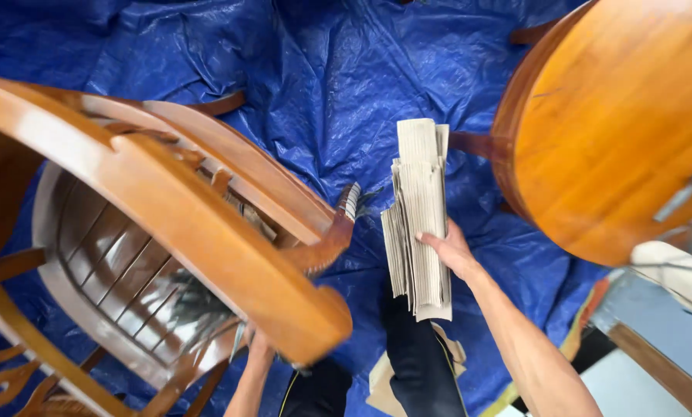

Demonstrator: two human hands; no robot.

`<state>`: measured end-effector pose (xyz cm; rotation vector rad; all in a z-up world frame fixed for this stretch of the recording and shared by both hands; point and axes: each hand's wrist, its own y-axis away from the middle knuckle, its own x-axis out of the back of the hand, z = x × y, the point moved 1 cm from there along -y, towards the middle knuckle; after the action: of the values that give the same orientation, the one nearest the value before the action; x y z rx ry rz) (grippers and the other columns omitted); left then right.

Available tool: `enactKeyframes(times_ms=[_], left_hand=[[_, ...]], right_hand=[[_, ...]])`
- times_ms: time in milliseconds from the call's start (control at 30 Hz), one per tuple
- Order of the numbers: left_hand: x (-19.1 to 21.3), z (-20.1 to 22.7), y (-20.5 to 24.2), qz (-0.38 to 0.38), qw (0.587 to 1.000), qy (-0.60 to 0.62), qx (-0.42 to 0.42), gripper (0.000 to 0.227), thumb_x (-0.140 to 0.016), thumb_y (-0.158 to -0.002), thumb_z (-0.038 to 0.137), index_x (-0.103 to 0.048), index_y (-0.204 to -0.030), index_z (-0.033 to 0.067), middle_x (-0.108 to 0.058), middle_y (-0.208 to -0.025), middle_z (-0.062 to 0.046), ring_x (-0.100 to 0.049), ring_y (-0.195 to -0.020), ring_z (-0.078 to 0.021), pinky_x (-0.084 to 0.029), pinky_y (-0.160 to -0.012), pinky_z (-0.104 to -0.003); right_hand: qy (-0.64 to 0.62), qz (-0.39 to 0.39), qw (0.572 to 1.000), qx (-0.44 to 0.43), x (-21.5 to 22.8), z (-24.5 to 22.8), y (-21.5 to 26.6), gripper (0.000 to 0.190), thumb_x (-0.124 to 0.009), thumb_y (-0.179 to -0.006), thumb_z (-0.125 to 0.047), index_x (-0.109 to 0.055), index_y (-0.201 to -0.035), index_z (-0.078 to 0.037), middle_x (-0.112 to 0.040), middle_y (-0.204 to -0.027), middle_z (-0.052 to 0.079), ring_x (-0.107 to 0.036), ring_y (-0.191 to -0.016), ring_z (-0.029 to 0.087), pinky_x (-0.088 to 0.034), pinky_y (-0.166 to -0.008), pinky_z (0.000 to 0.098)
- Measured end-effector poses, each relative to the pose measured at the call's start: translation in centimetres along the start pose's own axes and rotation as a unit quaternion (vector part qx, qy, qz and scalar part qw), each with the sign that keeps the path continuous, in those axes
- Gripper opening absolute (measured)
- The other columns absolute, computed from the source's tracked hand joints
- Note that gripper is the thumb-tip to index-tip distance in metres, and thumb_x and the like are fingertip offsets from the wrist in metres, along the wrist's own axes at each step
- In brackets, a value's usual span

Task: Organizing plastic webbing and cardboard protectors for chair assembly.

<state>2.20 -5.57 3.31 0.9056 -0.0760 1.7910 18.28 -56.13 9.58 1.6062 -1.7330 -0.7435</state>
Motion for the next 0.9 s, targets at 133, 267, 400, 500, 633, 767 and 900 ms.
enactKeyframes(times_ms=[133, 267, 400, 500, 633, 767, 900], left_hand=[[-0.2, 10.2, 1.0, 0.021, 1.0, 0.014, -0.002, 0.032, -0.066, -0.105, 0.029, -0.066, -0.112, -0.0019, -0.069, -0.108, -0.002, -0.062, -0.102, -0.0093, -0.047, -0.087, -0.032], [1.8, 25.1, 5.5, 0.044, 0.961, 0.108, 0.25, 0.041, -0.071, -0.099, 0.034, -0.061, -0.085, -0.0033, -0.061, -0.072, -0.01, -0.058, -0.062, -0.0165, -0.049, -0.065, -0.038], [4.9, 27.9, 8.6, 0.062, 0.947, 0.239, 0.206, 0.035, -0.074, -0.095, 0.031, -0.056, -0.085, 0.0025, -0.056, -0.07, -0.005, -0.051, -0.058, -0.0134, -0.047, -0.057, -0.034], [7.5, 30.9, 10.2, 0.031, 0.947, 0.147, 0.284, 0.043, -0.068, -0.105, 0.038, -0.06, -0.08, 0.003, -0.06, -0.068, -0.003, -0.057, -0.062, -0.0093, -0.048, -0.066, -0.023], [10.4, 36.8, 11.3, 0.112, 0.922, 0.288, 0.233, 0.03, -0.072, -0.095, 0.027, -0.052, -0.082, 0.0093, -0.053, -0.065, -0.004, -0.052, -0.057, -0.0141, -0.05, -0.06, -0.032], [12.0, 39.7, 11.7, 0.092, 0.923, 0.302, 0.22, 0.035, -0.069, -0.099, 0.029, -0.053, -0.077, 0.0065, -0.052, -0.066, -0.002, -0.053, -0.061, -0.0131, -0.052, -0.067, -0.032], [12.3, 45.9, 10.7, 0.083, 0.936, 0.265, 0.217, 0.04, -0.066, -0.101, 0.027, -0.054, -0.07, 0.0036, -0.054, -0.064, -0.004, -0.056, -0.063, -0.0134, -0.053, -0.069, -0.031]], right_hand=[[-0.046, 0.0, 0.999, 0.004, 2.2, -5.7, 7.5, 0.053, -0.078, -0.082, -0.01, -0.06, -0.131, -0.003, -0.072, -0.117, 0.009, -0.068, -0.105, 0.017, -0.055, -0.092, 0.0333], [-0.074, 0.012, 0.996, 0.057, 5.2, -8.8, 12.8, 0.051, -0.08, -0.083, -0.01, -0.061, -0.129, -0.001, -0.071, -0.115, 0.009, -0.067, -0.102, 0.018, -0.055, -0.091, 0.0346], [-0.075, 0.037, 0.994, 0.063, 7.2, -14.5, 15.8, 0.052, -0.08, -0.081, -0.009, -0.059, -0.128, 0.0, -0.071, -0.115, 0.009, -0.068, -0.101, 0.019, -0.055, -0.091, 0.0352], [-0.085, 0.027, 0.992, 0.089, 7.7, -18.5, 16.4, 0.049, -0.076, -0.085, -0.009, -0.059, -0.13, -0.001, -0.071, -0.117, 0.01, -0.068, -0.103, 0.02, -0.056, -0.094, 0.0353], [-0.074, 0.032, 0.991, 0.106, 7.2, -24.7, 15.6, 0.05, -0.074, -0.085, -0.006, -0.057, -0.132, -0.001, -0.069, -0.12, 0.01, -0.067, -0.107, 0.02, -0.054, -0.095, 0.0356], [-0.019, 0.048, 0.993, 0.11, 5.9, -32.0, 14.8, 0.051, -0.072, -0.085, -0.005, -0.057, -0.133, 0.0, -0.07, -0.119, 0.012, -0.068, -0.106, 0.022, -0.056, -0.092, 0.0366], [-0.04, 0.035, 0.992, 0.118, 5.8, -38.2, 12.6, 0.052, -0.072, -0.086, -0.006, -0.055, -0.134, 0.0, -0.069, -0.12, 0.012, -0.069, -0.107, 0.022, -0.057, -0.093, 0.0357]])
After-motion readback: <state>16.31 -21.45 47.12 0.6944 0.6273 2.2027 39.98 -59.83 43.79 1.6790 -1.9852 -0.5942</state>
